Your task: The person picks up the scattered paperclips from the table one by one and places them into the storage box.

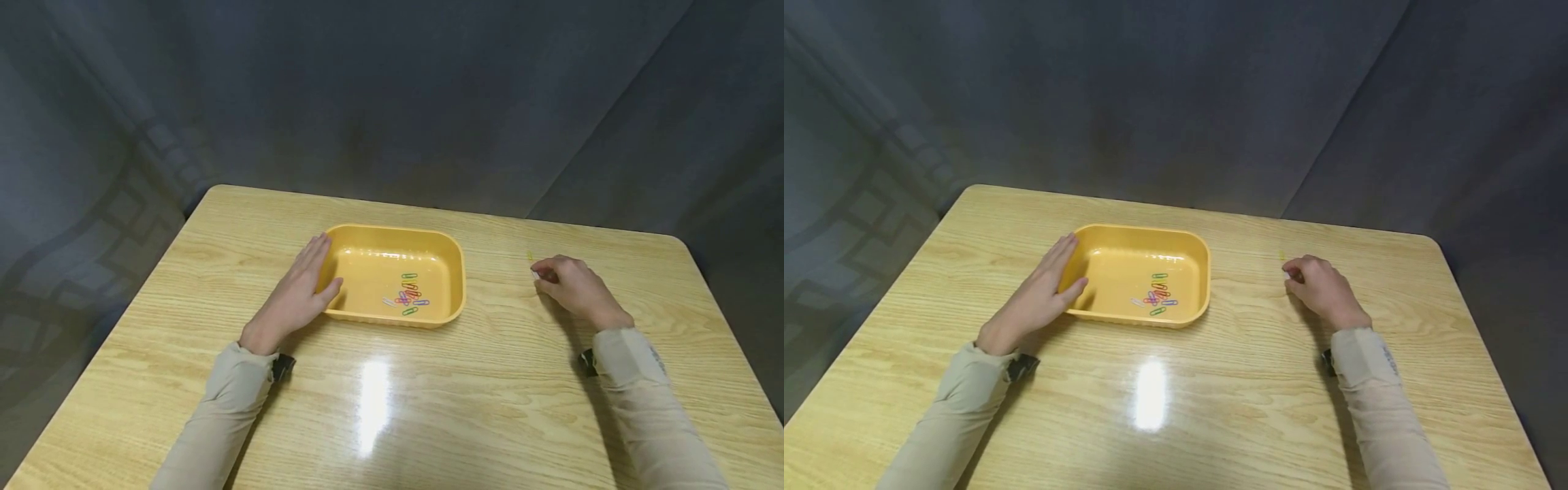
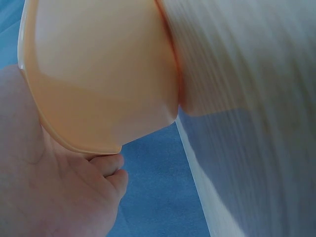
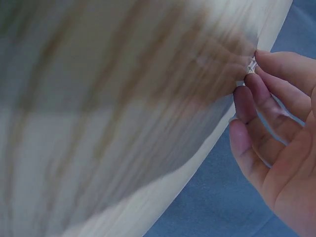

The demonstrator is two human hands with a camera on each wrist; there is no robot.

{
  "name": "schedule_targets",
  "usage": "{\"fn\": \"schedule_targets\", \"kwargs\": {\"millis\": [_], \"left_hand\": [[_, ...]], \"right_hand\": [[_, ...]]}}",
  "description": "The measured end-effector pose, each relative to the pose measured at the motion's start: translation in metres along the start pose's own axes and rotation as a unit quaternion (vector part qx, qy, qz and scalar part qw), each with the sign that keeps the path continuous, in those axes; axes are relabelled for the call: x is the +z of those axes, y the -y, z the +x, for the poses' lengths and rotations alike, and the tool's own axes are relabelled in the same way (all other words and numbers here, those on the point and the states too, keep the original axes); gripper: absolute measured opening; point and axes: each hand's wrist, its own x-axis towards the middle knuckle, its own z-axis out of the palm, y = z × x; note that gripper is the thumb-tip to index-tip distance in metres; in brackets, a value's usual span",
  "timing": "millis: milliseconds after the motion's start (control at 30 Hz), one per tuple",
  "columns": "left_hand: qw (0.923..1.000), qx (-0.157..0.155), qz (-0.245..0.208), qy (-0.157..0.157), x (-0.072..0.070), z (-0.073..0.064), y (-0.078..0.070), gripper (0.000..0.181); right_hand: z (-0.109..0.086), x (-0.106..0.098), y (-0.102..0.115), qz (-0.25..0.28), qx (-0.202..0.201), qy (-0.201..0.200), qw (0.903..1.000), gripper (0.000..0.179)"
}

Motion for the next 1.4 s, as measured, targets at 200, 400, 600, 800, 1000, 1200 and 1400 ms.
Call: {"fn": "schedule_targets", "kwargs": {"millis": [200, 400, 600, 800, 1000, 1200, 1400], "left_hand": [[1.0000, -0.001, -0.003, 0.003, -0.0006, 0.0003, -0.0012, 0.077], [1.0000, -0.005, -0.003, 0.005, -0.0007, -0.0004, -0.0010, 0.077], [0.9999, -0.004, -0.006, 0.009, -0.0014, -0.0009, -0.0012, 0.077], [0.9999, -0.003, -0.006, 0.008, -0.0013, -0.0008, -0.0015, 0.077], [0.9999, -0.002, -0.006, 0.008, -0.0012, -0.0007, -0.0013, 0.077], [0.9999, -0.001, -0.006, 0.009, -0.0016, -0.0009, -0.0015, 0.077], [1.0000, 0.001, -0.003, 0.007, -0.0017, -0.0008, -0.0011, 0.077]], "right_hand": [[0.0015, 0.0009, -0.0014, -0.012, -0.015, -0.008, 0.9998, 0.030], [0.0017, 0.0013, -0.0011, -0.016, -0.017, -0.006, 0.9997, 0.029], [0.0011, 0.0014, -0.0022, -0.012, -0.021, -0.004, 0.9997, 0.026], [-0.0004, 0.0016, -0.0026, 0.004, -0.019, 0.005, 0.9998, 0.020], [-0.0005, 0.0025, -0.0021, 0.006, -0.012, 0.008, 0.9999, 0.019], [0.0014, 0.0042, -0.0027, 0.004, -0.002, 0.005, 1.0000, 0.017], [0.0024, 0.0037, -0.0033, -0.002, 0.000, -0.001, 1.0000, 0.015]]}}
